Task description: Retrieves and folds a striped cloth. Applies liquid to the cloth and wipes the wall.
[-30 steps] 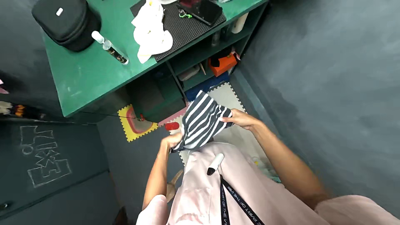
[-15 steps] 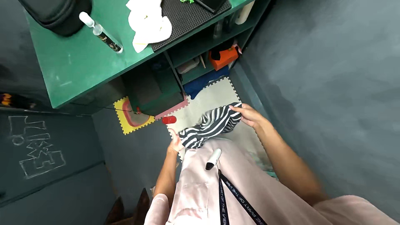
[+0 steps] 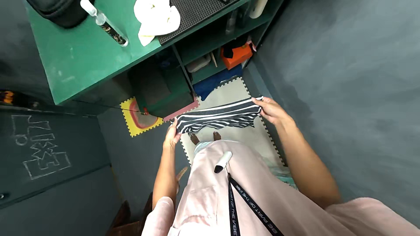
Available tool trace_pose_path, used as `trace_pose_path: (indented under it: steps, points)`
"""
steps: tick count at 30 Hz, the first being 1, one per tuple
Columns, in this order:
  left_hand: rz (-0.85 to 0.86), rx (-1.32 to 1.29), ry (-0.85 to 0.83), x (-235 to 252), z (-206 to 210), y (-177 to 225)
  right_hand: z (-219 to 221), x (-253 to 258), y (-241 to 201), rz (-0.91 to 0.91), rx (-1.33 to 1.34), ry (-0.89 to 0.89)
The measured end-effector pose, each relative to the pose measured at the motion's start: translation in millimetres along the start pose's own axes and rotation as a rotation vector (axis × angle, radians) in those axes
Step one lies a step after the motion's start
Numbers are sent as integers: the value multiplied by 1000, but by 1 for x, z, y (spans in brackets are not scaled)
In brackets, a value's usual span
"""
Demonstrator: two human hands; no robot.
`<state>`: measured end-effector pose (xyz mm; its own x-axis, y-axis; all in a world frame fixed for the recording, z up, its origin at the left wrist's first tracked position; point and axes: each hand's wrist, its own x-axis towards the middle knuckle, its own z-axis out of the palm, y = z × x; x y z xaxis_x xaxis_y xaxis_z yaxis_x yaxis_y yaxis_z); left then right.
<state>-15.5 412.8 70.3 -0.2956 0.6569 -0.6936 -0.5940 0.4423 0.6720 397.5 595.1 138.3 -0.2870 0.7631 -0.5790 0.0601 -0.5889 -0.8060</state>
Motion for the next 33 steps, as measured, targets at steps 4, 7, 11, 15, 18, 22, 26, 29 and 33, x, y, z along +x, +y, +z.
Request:
trace_pose_path:
  steps: [4,7,11,15,18,22,26,29,33]
  points:
    - [32,350,173,-7,3,9,-1,0,6,-2,-22,15]
    - [-19,378,186,-8,-6,-4,-8,2,30,100,-65,47]
    - [-196,128,-129,-17,-26,-44,-17,4,77,292,-91,50]
    - [-198,201,-274,-28,-44,-80,-27,-6,100,338,-90,-34]
    - [-190,514,-116,-30,-51,-82,-34,-9,103,315,-76,38]
    - [-128,722,53,-25,-54,-63,-36,-1,94,282,-28,136]
    - [-19,637,181,-19,-44,-40,-36,6,82,251,-114,220]
    - [52,613,320,-10,-42,-30,-30,10,71,233,-190,228]
    - [239,662,274,-13,-38,-16,-17,4,60,185,-236,230]
